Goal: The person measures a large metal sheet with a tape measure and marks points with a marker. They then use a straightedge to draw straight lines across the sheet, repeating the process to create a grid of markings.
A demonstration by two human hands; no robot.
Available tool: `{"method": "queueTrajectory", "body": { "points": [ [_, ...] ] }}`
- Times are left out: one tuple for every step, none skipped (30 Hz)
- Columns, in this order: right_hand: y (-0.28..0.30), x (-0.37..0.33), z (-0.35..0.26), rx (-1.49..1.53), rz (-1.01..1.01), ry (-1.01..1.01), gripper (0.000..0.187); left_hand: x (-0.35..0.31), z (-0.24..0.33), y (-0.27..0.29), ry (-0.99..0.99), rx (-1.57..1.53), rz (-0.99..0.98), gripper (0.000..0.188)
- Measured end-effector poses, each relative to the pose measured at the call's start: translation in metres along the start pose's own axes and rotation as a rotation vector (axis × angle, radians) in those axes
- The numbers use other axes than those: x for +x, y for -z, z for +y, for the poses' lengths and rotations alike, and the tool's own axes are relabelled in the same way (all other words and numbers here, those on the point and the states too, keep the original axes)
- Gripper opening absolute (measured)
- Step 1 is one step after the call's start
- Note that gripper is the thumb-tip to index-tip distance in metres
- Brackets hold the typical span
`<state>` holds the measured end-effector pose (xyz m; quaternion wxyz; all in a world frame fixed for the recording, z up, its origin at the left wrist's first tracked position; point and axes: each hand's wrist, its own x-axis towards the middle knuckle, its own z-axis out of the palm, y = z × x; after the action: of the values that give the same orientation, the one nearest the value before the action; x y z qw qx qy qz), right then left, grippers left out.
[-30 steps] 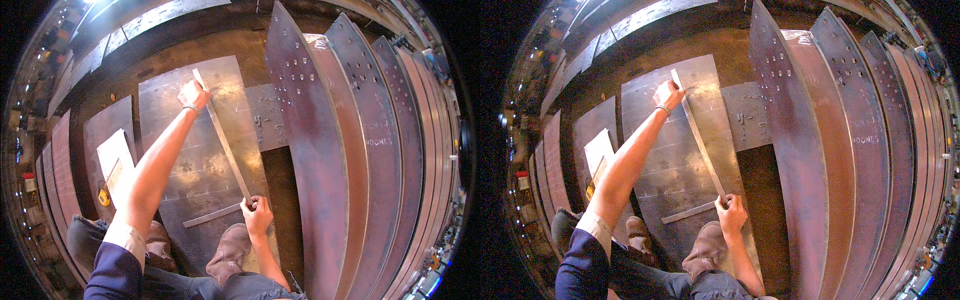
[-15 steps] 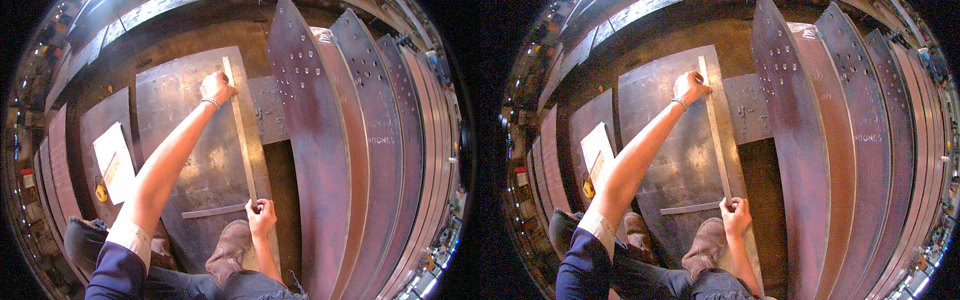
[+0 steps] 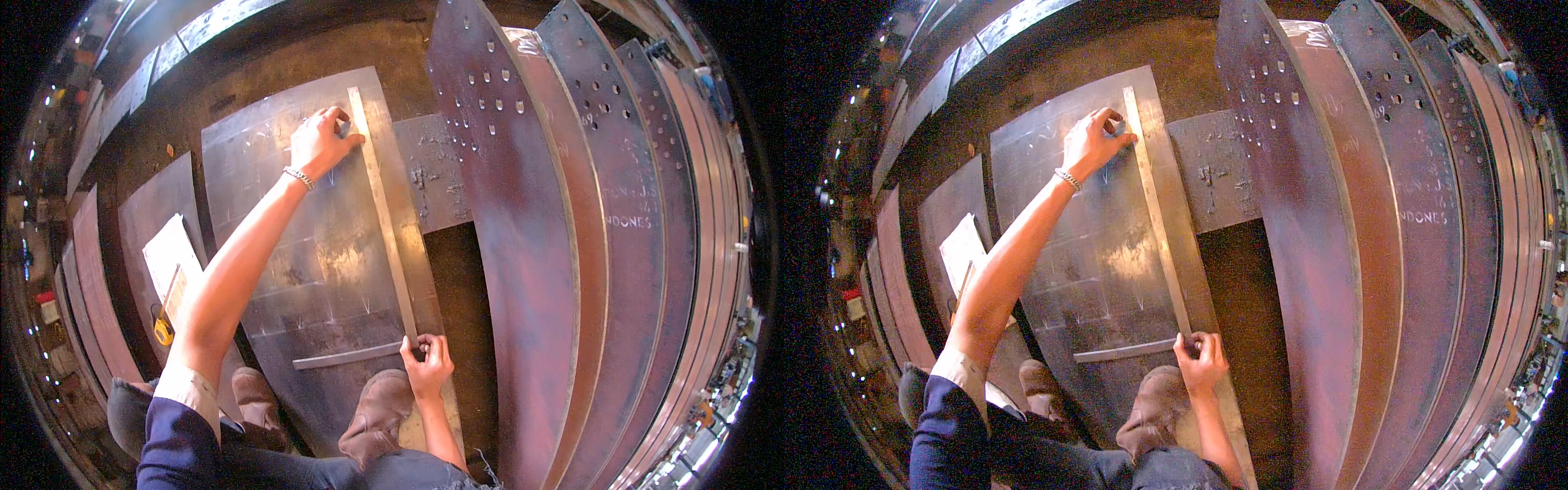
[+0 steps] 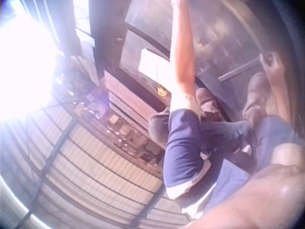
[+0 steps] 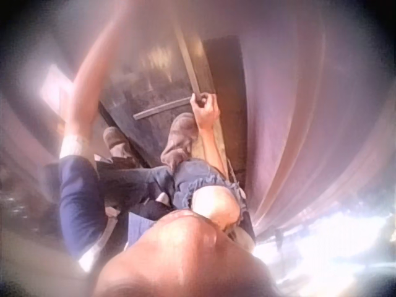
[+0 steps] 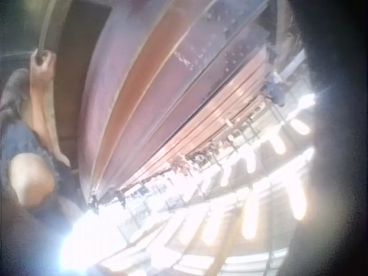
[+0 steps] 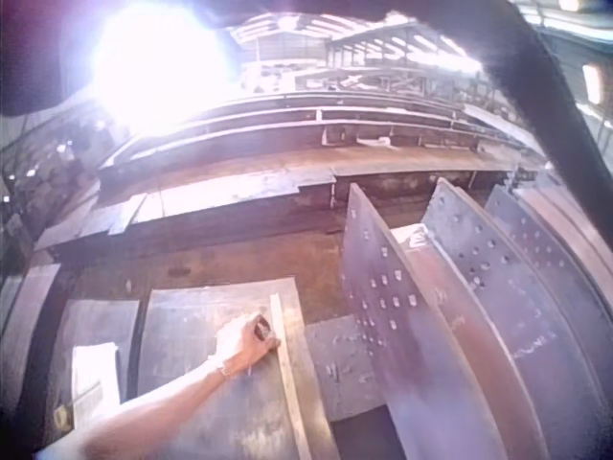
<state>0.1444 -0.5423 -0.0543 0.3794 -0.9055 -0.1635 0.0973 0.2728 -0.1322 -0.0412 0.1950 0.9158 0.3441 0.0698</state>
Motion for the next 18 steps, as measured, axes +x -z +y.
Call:
{"method": "queueTrajectory", "body": {
  "points": [
    [0.001, 0.0, 0.002, 0.017, -0.01, 0.032, 0.024, 0.006, 0.001, 0.005, 0.01, 0.011, -0.04, 0.057],
    [0.001, 0.0, 0.004, 0.032, -0.019, 0.063, 0.024, 0.011, 0.0, 0.006, -0.051, 0.06, -0.01, 0.062],
    [0.0, 0.0, 0.005, 0.04, -0.022, 0.066, 0.025, 0.016, -0.004, 0.008, -0.112, 0.108, 0.023, 0.067],
    [0.001, 0.002, 0.003, 0.025, -0.045, 0.057, 0.025, 0.024, -0.008, 0.009, -0.17, 0.159, 0.055, 0.072],
    [0.005, 0.004, -0.001, 0.008, -0.066, 0.047, 0.025, 0.034, -0.011, 0.011, -0.125, 0.175, -0.051, 0.094],
    [0.007, 0.006, -0.003, -0.01, -0.085, 0.039, 0.025, 0.042, -0.011, 0.013, -0.142, 0.245, -0.026, 0.101],
    [0.006, 0.005, 0.0, 0.005, -0.092, 0.031, 0.025, 0.045, -0.011, 0.014, -0.155, 0.318, -0.005, 0.107],
    [0.006, 0.004, 0.001, -0.01, -0.099, 0.038, 0.026, 0.052, -0.012, 0.015, -0.167, 0.39, 0.016, 0.113],
    [0.007, 0.003, 0.002, -0.027, -0.111, 0.044, 0.028, 0.061, -0.015, 0.018, -0.115, 0.449, -0.156, 0.131],
    [0.006, 0.002, 0.004, -0.045, -0.123, 0.051, 0.03, 0.068, -0.021, 0.016, -0.112, 0.429, -0.201, 0.134],
    [0.003, 0.003, 0.006, -0.059, -0.087, 0.117, 0.037, 0.075, -0.026, 0.013, -0.109, 0.409, -0.246, 0.138],
    [0.004, 0.004, 0.007, -0.062, -0.111, 0.106, 0.037, 0.079, -0.026, 0.011, -0.107, 0.385, -0.298, 0.142],
    [0.007, 0.006, 0.005, -0.063, -0.135, 0.097, 0.038, 0.084, -0.027, 0.011, -0.075, 0.349, -0.371, 0.144],
    [0.008, 0.006, 0.005, -0.064, -0.159, 0.088, 0.038, 0.088, -0.028, 0.012, -0.071, 0.315, -0.406, 0.144],
    [0.007, 0.006, 0.005, -0.058, -0.153, 0.08, 0.037, 0.093, -0.029, 0.018, -0.067, 0.287, -0.434, 0.143],
    [0.006, 0.006, 0.005, -0.059, -0.156, 0.072, 0.038, 0.096, -0.029, 0.024, -0.061, 0.26, -0.462, 0.143],
    [0.006, 0.007, 0.004, -0.058, -0.159, 0.066, 0.038, 0.094, -0.029, 0.027, -0.083, 0.27, -0.433, 0.141],
    [0.006, 0.008, 0.004, -0.06, -0.153, 0.06, 0.038, 0.096, -0.027, 0.03, -0.079, 0.245, -0.454, 0.137]
  ]
}}
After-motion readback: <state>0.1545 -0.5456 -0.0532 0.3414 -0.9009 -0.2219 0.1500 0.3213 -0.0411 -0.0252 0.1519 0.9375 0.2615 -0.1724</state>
